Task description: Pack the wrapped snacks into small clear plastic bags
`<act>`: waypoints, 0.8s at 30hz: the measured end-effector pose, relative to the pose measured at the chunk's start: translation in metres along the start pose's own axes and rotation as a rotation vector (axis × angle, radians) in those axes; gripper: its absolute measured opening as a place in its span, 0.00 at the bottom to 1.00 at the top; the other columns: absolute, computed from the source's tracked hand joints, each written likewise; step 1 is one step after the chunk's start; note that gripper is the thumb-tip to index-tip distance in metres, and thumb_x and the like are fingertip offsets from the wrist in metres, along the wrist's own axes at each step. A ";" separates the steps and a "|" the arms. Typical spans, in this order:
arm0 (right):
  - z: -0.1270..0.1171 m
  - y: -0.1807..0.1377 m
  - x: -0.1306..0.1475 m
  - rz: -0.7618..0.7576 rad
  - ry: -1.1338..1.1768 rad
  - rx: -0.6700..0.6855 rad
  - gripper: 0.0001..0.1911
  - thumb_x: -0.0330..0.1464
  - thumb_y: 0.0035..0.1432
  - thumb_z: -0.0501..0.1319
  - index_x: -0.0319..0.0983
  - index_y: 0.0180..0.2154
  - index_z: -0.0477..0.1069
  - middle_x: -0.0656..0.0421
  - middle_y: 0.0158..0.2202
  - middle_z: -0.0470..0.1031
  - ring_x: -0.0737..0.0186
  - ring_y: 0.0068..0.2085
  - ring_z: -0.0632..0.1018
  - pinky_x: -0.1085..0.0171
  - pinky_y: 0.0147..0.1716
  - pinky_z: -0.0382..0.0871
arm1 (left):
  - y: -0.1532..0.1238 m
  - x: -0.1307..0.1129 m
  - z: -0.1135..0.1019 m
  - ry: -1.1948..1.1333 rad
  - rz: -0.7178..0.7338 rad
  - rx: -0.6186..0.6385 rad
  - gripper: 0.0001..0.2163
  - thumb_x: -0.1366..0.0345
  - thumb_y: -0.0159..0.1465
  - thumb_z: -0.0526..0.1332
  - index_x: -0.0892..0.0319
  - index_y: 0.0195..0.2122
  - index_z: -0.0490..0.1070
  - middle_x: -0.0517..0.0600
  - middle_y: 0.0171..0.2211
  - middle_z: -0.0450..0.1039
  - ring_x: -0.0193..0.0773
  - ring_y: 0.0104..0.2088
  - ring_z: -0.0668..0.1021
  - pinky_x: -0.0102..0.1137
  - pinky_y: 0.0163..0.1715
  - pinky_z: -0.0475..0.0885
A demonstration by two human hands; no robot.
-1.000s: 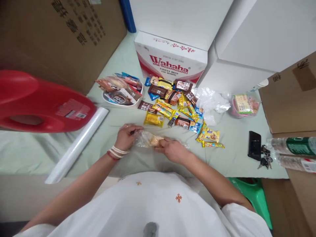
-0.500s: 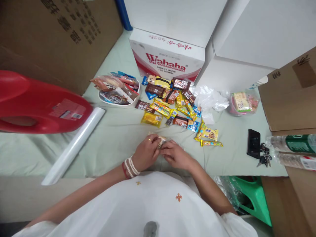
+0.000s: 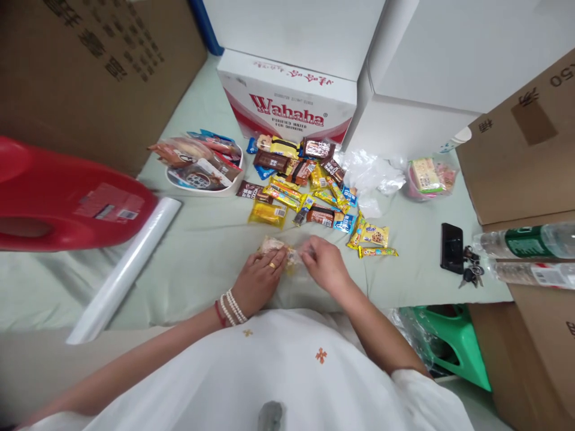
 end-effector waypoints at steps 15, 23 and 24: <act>0.083 0.030 0.068 -0.294 -0.487 0.089 0.19 0.45 0.67 0.64 0.39 0.51 0.71 0.49 0.49 0.73 0.48 0.51 0.71 0.55 0.44 0.71 | -0.092 0.102 -0.034 -0.213 -0.226 -0.366 0.32 0.59 0.67 0.54 0.23 0.70 0.52 0.40 0.51 0.82 0.54 0.45 0.83 0.61 0.59 0.72; -0.009 0.031 -0.009 -0.073 -0.064 -0.115 0.17 0.32 0.69 0.56 0.44 0.57 0.70 0.52 0.54 0.77 0.54 0.52 0.76 0.56 0.53 0.71 | -0.112 0.104 -0.002 -0.309 -0.315 -0.324 0.36 0.60 0.60 0.56 0.14 0.66 0.50 0.24 0.64 0.66 0.60 0.46 0.84 0.66 0.60 0.70; -0.041 0.031 -0.032 0.014 0.049 -0.231 0.18 0.33 0.68 0.57 0.44 0.58 0.69 0.54 0.51 0.79 0.56 0.49 0.78 0.57 0.51 0.72 | -0.114 0.104 0.000 -0.298 -0.333 -0.349 0.38 0.60 0.59 0.57 0.14 0.66 0.50 0.20 0.66 0.61 0.60 0.47 0.83 0.66 0.61 0.69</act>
Point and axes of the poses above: each hand's wrist, its own y-axis towards the middle knuckle, its own z-axis out of the palm, x = y × z, the point moved 4 cm from there along y, towards the middle knuckle
